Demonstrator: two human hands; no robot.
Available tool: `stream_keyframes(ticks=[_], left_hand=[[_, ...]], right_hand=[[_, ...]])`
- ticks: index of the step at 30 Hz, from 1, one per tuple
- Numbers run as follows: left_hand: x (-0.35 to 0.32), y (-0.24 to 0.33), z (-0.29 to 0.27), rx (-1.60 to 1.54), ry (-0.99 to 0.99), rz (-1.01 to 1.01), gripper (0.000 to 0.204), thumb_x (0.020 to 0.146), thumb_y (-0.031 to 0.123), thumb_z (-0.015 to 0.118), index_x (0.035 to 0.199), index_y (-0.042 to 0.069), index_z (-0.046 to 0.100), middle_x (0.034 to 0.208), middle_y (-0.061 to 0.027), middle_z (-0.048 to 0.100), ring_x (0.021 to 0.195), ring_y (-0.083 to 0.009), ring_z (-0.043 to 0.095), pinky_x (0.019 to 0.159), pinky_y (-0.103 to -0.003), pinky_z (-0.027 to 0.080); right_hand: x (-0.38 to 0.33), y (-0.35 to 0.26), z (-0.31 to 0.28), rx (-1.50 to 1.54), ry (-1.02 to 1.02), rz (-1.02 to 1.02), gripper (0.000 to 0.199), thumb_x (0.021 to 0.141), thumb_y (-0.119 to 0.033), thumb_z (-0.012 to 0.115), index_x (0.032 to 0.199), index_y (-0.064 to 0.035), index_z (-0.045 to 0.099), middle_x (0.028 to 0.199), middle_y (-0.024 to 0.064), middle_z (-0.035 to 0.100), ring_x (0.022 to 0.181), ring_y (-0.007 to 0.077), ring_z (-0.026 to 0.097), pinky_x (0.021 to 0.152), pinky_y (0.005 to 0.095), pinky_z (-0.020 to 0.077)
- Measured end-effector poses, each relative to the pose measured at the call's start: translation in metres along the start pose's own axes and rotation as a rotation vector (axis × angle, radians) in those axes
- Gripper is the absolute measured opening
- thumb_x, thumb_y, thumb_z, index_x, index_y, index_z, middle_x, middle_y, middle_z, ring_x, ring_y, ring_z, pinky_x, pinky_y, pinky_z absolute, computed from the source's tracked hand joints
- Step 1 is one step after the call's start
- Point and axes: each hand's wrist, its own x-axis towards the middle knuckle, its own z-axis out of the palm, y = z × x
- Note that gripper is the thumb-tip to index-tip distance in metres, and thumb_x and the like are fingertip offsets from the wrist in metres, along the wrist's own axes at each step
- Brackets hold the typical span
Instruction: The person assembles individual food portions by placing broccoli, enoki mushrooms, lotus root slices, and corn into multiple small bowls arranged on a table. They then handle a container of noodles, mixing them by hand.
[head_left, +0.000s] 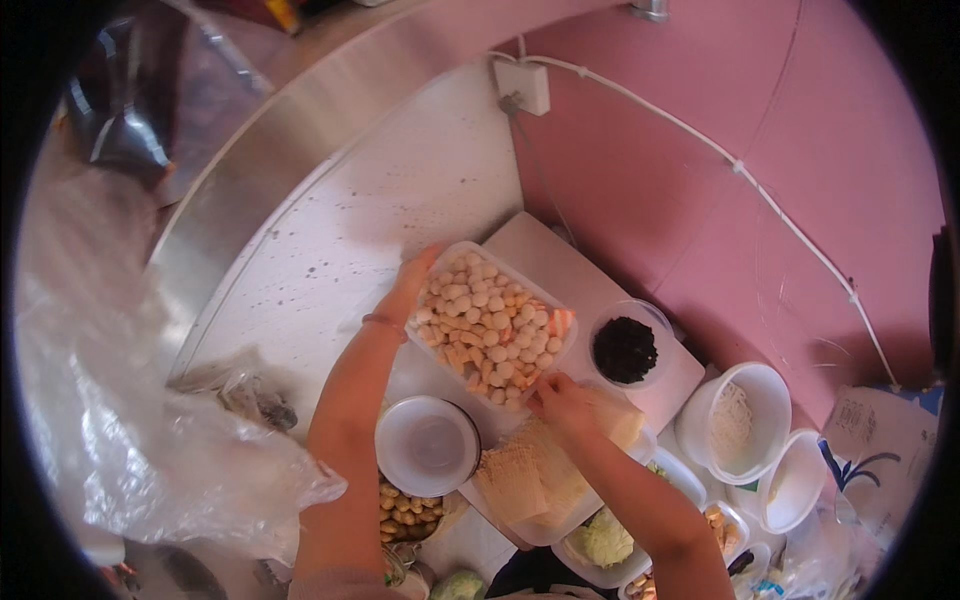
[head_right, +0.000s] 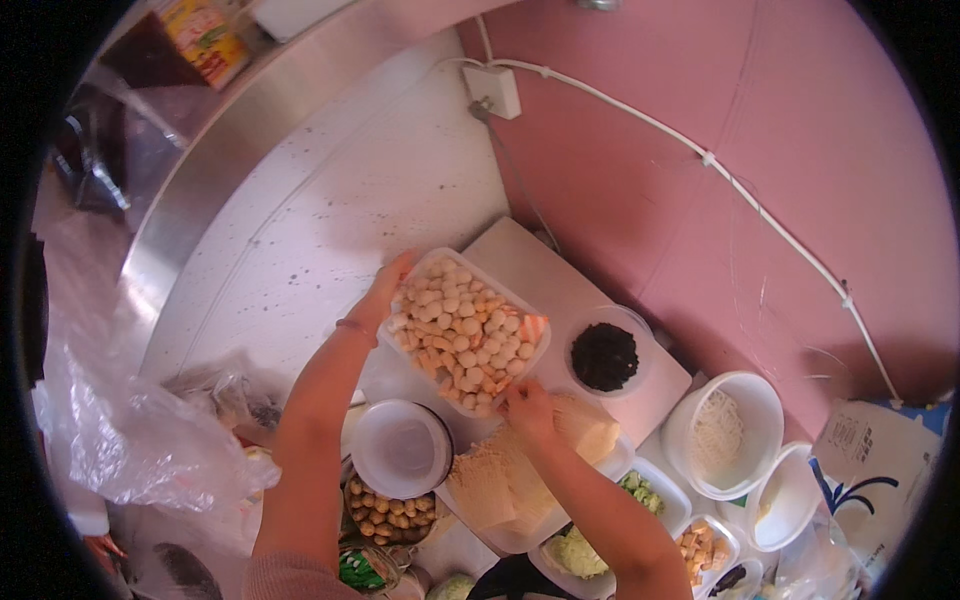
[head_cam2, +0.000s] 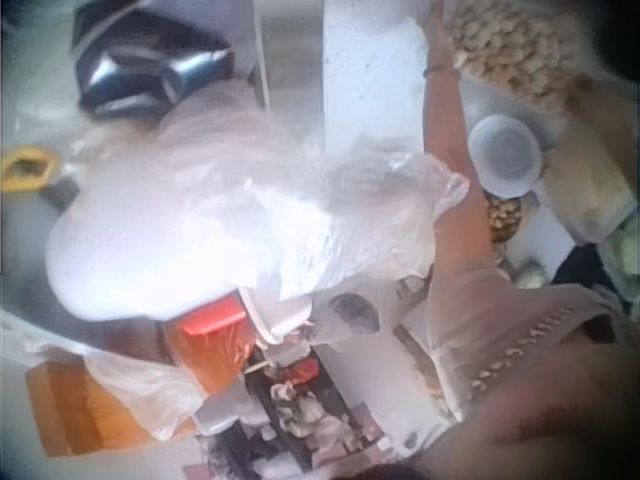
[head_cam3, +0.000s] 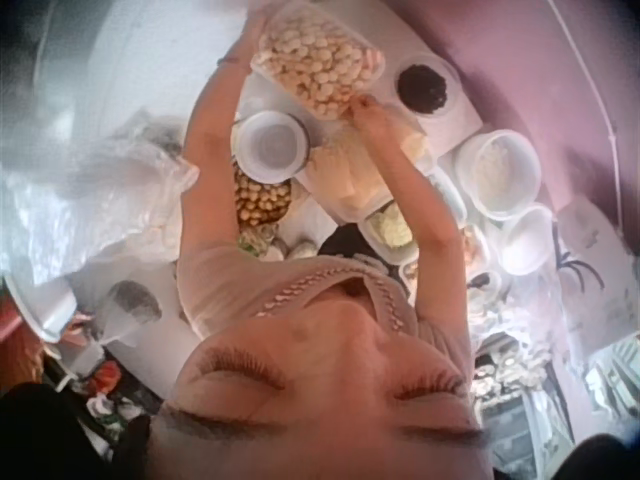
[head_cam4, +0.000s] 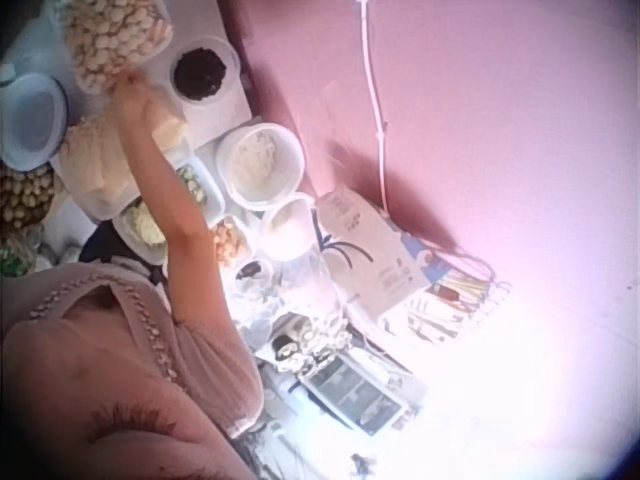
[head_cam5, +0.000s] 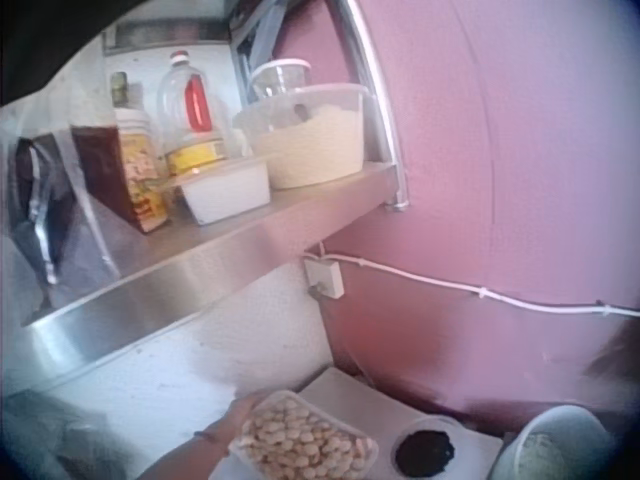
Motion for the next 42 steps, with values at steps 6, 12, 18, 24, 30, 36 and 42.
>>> stream_keyframes(ticks=[6,12,18,24,30,36,42], left_hand=[[0.048,-0.033,-0.009,0.138,0.077,-0.008,0.073,0.09,0.053,0.053,0.133,-0.006,0.05,0.137,-0.0178,0.051,0.123,-0.0268,0.049,0.106,-0.038,0.035],[0.083,-0.058,-0.034,0.282,-0.025,0.108,0.067,0.094,0.054,0.048,0.124,-0.004,0.059,0.118,-0.0139,0.063,0.107,-0.0215,0.057,0.097,-0.034,0.043],[0.095,-0.065,-0.043,0.476,0.166,0.223,0.07,0.089,0.056,0.055,0.124,-0.004,0.059,0.119,-0.0182,0.062,0.113,-0.0294,0.057,0.1,-0.036,0.042],[0.028,-0.012,0.021,0.563,0.219,0.704,0.042,0.092,0.032,0.062,0.123,0.005,0.061,0.128,-0.0147,0.054,0.119,-0.0269,0.051,0.105,-0.037,0.037],[-0.137,0.013,0.155,0.442,-0.262,0.93,0.034,0.09,0.011,0.064,0.123,0.005,0.058,0.128,-0.0095,0.051,0.118,-0.0212,0.05,0.103,-0.033,0.038],[-0.336,-0.023,0.242,0.256,-0.834,0.574,0.047,0.086,0.008,0.071,0.127,0.004,0.048,0.113,-0.0073,0.055,0.099,-0.0135,0.053,0.083,-0.028,0.047],[-0.483,-0.054,0.273,0.181,-1.0,0.499,0.029,0.08,-0.002,0.072,0.096,0.004,0.048,0.086,0.0002,0.053,0.075,-0.0038,0.051,0.063,-0.02,0.042]], right_hand=[[-0.01,-0.036,-0.002,-0.205,-0.144,0.211,0.02,0.096,-0.021,0.058,0.101,-0.0025,0.062,0.082,0.0027,0.057,0.077,0.0101,0.051,0.06,0.0233,0.0425],[-0.041,-0.051,-0.006,0.158,-0.263,0.097,0.029,0.096,-0.023,0.058,0.117,-0.0029,0.06,0.088,0.0042,0.061,0.078,0.0135,0.054,0.067,0.0253,0.0459],[-0.18,-0.094,-0.11,0.447,0.039,0.062,0.034,0.096,-0.022,0.057,0.124,-0.008,0.045,0.108,0.0138,0.057,0.109,0.0266,0.06,0.083,0.0412,0.0553],[-0.195,-0.054,-0.23,0.81,0.758,-0.001,0.042,0.091,-0.017,0.059,0.125,-0.0037,0.039,0.117,0.0193,0.049,0.102,0.0359,0.06,0.08,0.0497,0.0582],[-0.168,0.0,-0.279,0.723,0.619,-0.221,0.046,0.086,0.001,0.048,0.13,-0.0023,0.036,0.116,0.018,0.053,0.096,0.0346,0.064,0.071,0.0425,0.0616],[-0.307,-0.023,-0.226,0.645,0.465,-0.313,0.045,0.087,0.002,0.044,0.131,0.0024,0.04,0.121,0.0181,0.056,0.102,0.0321,0.063,0.08,0.0434,0.059],[-0.478,0.013,-0.246,0.438,0.396,-0.356,0.05,0.091,-0.01,0.054,0.137,0.0006,0.038,0.122,0.0137,0.057,0.107,0.0255,0.061,0.078,0.0321,0.0555]])
